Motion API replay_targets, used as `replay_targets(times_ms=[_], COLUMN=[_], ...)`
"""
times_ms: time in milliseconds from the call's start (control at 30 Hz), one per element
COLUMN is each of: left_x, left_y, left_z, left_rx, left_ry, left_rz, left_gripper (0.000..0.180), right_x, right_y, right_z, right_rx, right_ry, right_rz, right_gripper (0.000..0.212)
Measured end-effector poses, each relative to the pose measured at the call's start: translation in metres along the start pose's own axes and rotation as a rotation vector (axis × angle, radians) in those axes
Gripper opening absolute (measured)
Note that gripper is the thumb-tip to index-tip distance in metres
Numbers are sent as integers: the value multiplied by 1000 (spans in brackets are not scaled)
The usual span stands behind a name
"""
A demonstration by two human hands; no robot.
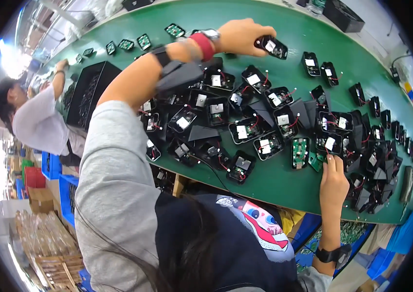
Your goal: Fitting circuit boards into plastic housings to assemble small electronic devices on a production line.
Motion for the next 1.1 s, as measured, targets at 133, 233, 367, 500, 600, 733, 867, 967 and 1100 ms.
replay_targets(times_ms=[133, 233, 367, 500, 600, 733, 867, 967, 1100], left_x=[-62, -121, -159, -141, -63, 65, 111, 115, 100], left_y=[-29, -51, -36, -38, -45, -49, -71, -70, -73], left_z=[66, 79, 59, 60, 60, 0, -87, -100, -102], left_rx=[-96, -175, -249, -3, -130, -272, -161, -160, -35], left_ry=[37, 183, 184, 359, 434, 267, 387, 294, 356], left_rz=[-6, 80, 221, 108, -36, -80, -214, -306, -192], left_gripper=[45, 49, 50, 61, 66, 64, 68, 62, 46], right_x=[-4, -3, 0, -12, -20, -1, 1, 0, 2], right_y=[-10, -13, -10, -29, -54, -51, -40, -34, -33], right_z=[-2, 4, 31, 57, 44, 20, 25, 26, 24], right_rx=[15, 12, 20, 325, 673, 1198, 1303, 1349, 1439], right_ry=[-2, 15, -1, -191, -84, -93, -198, -224, -208], right_rz=[98, 143, 132, -8, -380, -470, -538, -559, -556], right_gripper=[20, 17, 14, 12, 14, 16, 17, 16, 14])
Point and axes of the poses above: each hand's wrist, its own x-axis towards the middle knuckle, its own z-axis out of the back of the hand, y = z × x, the point moved 7 cm from there along x, towards the middle knuckle, and after that the axes turned 7 degrees about z, right-handed, at the moved point
